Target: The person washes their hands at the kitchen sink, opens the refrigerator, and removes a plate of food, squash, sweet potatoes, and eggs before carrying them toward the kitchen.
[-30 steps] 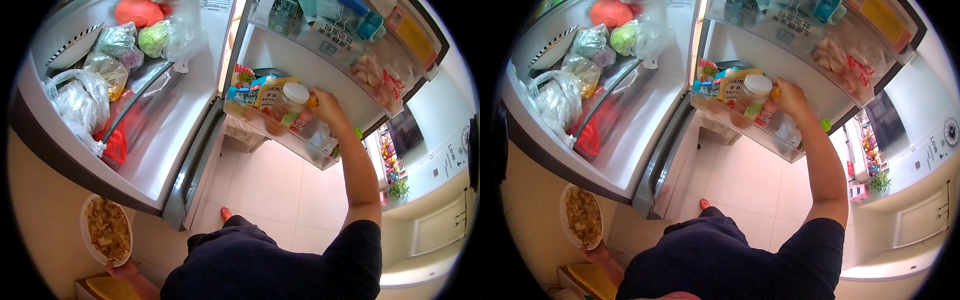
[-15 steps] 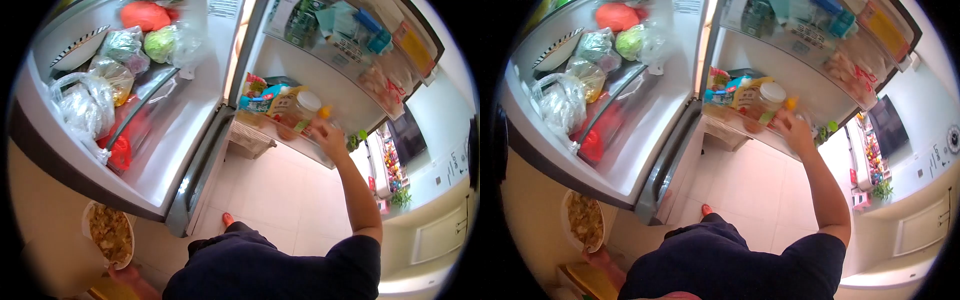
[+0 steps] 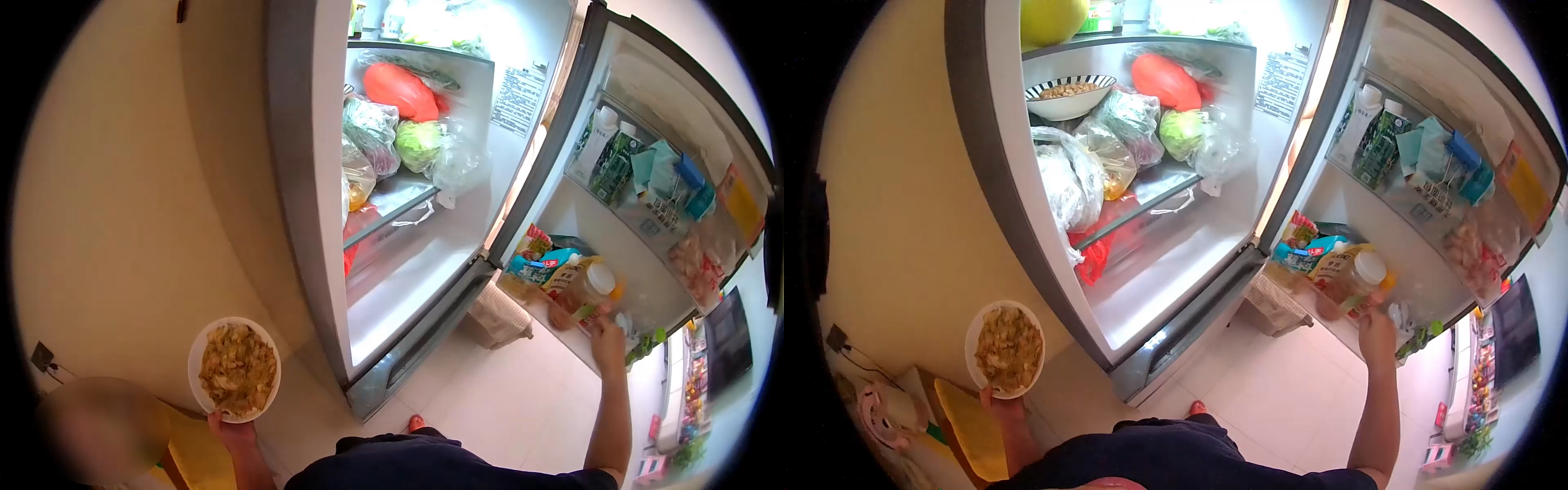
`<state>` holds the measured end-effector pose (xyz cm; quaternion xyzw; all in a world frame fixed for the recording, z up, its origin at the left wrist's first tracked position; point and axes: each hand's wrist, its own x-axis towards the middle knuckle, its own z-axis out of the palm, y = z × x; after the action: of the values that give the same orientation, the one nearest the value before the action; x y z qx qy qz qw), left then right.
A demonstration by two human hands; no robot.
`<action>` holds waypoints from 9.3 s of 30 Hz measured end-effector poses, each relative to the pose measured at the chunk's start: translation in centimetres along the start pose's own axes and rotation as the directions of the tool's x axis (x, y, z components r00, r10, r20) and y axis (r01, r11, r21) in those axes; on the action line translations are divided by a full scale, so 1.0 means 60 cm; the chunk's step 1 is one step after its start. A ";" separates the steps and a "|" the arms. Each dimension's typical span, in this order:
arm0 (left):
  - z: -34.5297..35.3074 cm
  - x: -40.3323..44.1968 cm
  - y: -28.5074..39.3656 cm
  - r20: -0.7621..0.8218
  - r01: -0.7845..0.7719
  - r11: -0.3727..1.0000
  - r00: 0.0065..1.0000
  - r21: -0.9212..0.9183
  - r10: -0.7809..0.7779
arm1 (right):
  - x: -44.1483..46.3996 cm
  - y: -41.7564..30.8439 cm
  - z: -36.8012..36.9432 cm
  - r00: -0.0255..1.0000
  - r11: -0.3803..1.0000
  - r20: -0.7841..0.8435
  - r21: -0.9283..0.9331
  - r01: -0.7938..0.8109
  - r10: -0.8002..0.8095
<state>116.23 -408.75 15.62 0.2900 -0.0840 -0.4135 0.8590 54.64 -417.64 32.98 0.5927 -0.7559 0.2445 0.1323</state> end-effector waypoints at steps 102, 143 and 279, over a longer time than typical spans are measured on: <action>-0.115 -0.200 -0.027 0.114 0.047 0.993 0.993 -0.104 -0.035 | 0.045 0.038 -0.108 0.985 0.982 0.125 0.161 0.102 -0.122; -0.066 -0.195 0.025 0.005 -0.095 0.992 0.995 -0.081 0.096 | 0.122 -0.417 -0.001 0.845 0.353 -0.443 0.771 0.530 -0.300; -0.041 -0.251 -0.130 -0.525 -0.668 0.744 0.626 0.021 0.577 | 0.756 -0.701 -0.042 0.620 0.629 -0.110 -0.137 0.765 -0.777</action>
<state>102.34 -400.09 10.59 0.2620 0.0826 -0.0058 0.9615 82.89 -461.51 66.25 0.8325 -0.4244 0.1812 0.3065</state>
